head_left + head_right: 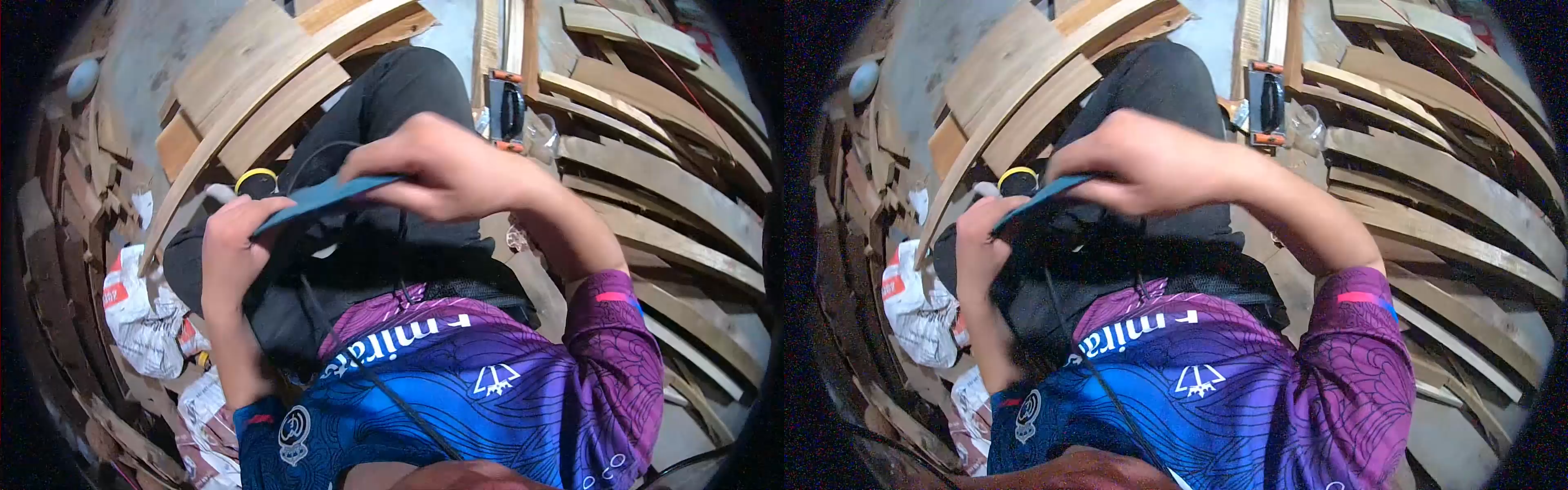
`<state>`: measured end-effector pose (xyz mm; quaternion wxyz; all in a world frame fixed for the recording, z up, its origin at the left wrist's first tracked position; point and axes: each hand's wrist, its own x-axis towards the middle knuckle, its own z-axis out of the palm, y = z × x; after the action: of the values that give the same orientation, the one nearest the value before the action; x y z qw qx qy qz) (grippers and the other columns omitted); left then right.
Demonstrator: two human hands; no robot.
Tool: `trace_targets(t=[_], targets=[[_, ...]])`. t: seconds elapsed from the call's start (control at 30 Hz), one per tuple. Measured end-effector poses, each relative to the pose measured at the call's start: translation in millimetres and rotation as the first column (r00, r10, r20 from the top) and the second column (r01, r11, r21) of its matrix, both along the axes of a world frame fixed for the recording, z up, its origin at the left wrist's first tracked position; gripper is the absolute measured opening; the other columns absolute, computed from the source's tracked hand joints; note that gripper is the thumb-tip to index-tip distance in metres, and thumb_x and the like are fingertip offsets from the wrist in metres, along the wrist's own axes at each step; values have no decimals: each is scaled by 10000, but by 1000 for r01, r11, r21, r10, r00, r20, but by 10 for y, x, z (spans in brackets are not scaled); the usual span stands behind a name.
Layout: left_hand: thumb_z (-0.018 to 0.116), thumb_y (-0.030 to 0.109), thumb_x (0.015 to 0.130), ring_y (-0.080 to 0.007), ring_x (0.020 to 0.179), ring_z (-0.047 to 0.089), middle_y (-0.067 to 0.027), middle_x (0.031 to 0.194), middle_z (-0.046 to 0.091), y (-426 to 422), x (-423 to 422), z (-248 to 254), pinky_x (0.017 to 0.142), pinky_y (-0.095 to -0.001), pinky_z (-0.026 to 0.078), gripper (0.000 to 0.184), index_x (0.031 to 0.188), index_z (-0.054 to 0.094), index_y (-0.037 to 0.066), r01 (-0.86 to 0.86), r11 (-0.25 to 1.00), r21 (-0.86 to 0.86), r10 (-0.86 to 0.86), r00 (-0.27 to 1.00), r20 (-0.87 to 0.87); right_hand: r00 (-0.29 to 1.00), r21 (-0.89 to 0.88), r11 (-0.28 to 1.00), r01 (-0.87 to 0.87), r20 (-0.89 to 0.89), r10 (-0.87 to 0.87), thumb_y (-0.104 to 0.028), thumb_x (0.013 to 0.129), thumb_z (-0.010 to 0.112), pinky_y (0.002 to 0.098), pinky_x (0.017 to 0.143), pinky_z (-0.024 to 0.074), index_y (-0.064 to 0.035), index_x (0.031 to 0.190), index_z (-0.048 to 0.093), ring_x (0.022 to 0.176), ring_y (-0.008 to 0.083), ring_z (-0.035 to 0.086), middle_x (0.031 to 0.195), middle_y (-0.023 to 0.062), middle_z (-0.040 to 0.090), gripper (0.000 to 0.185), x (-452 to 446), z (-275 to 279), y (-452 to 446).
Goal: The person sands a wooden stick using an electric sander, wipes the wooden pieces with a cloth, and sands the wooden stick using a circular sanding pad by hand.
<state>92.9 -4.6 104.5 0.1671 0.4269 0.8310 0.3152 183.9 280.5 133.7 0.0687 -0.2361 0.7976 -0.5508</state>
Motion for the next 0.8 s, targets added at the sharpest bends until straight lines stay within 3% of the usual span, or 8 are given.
trace_targets(t=[0.17,0.2,0.27,0.3,0.5,0.53,0.67,0.8], targets=[[614,99,924,-357,714,667,-158,758,676,-26,-278,-628,694,-374,524,133,982,703,19,-203,979,-3,202,976,76,774,302,737,604,-3,-633,-98,947,591,287,785,547,-47,1177,688,868,124,660,949,49,707,255,433,-47,1211],[589,202,985,-372,698,667,-168,742,682,15,-359,-578,664,-383,517,225,990,695,4,-225,949,-222,269,944,190,713,333,646,687,-136,-688,-104,955,612,278,792,536,-47,1179,689,869,113,650,951,51,711,243,488,-54,1416],[558,259,1001,-386,724,662,-193,767,683,-92,-492,-869,668,-408,505,295,993,692,-4,-275,925,-264,268,961,-61,560,305,486,819,-239,-793,-166,965,663,251,771,511,-40,1118,716,842,102,640,974,49,731,206,564,-114,1998],[520,336,1020,-412,763,654,-234,785,662,-181,-561,-1041,685,-445,492,387,974,686,-11,-314,924,-218,312,949,-45,461,169,431,886,-229,-857,-59,915,651,242,616,480,21,905,715,689,56,574,716,2,664,103,463,85,1884],[530,466,996,-414,747,619,-244,758,616,-333,-588,-1343,702,-465,474,516,884,630,-27,-403,843,-357,413,909,-50,477,540,79,838,-654,-587,-177,931,692,305,721,515,-82,1100,719,771,191,663,928,139,705,196,689,-235,2705],[571,445,973,-375,842,635,-214,852,628,-381,-612,-1406,746,-455,483,456,988,636,-7,-326,855,-403,324,943,-76,519,470,230,852,-705,-483,-187,914,700,340,696,518,-78,1075,718,758,277,664,865,166,672,196,723,-487,2717],[755,263,840,-394,1044,593,-202,1170,530,-401,-515,-1563,915,-459,498,462,1213,563,71,-290,842,-455,245,957,-158,725,939,5,343,-261,-637,-246,886,650,476,788,543,-223,1181,690,912,348,668,963,136,654,298,1210,-1329,2215],[824,117,731,-360,1076,588,-146,1135,528,-307,-489,-1459,895,-462,511,490,1155,578,117,-339,788,-513,225,935,-272,626,918,54,394,-224,-747,-267,873,667,457,815,555,-221,1086,725,940,322,685,1007,107,670,225,1509,-1742,2187]])
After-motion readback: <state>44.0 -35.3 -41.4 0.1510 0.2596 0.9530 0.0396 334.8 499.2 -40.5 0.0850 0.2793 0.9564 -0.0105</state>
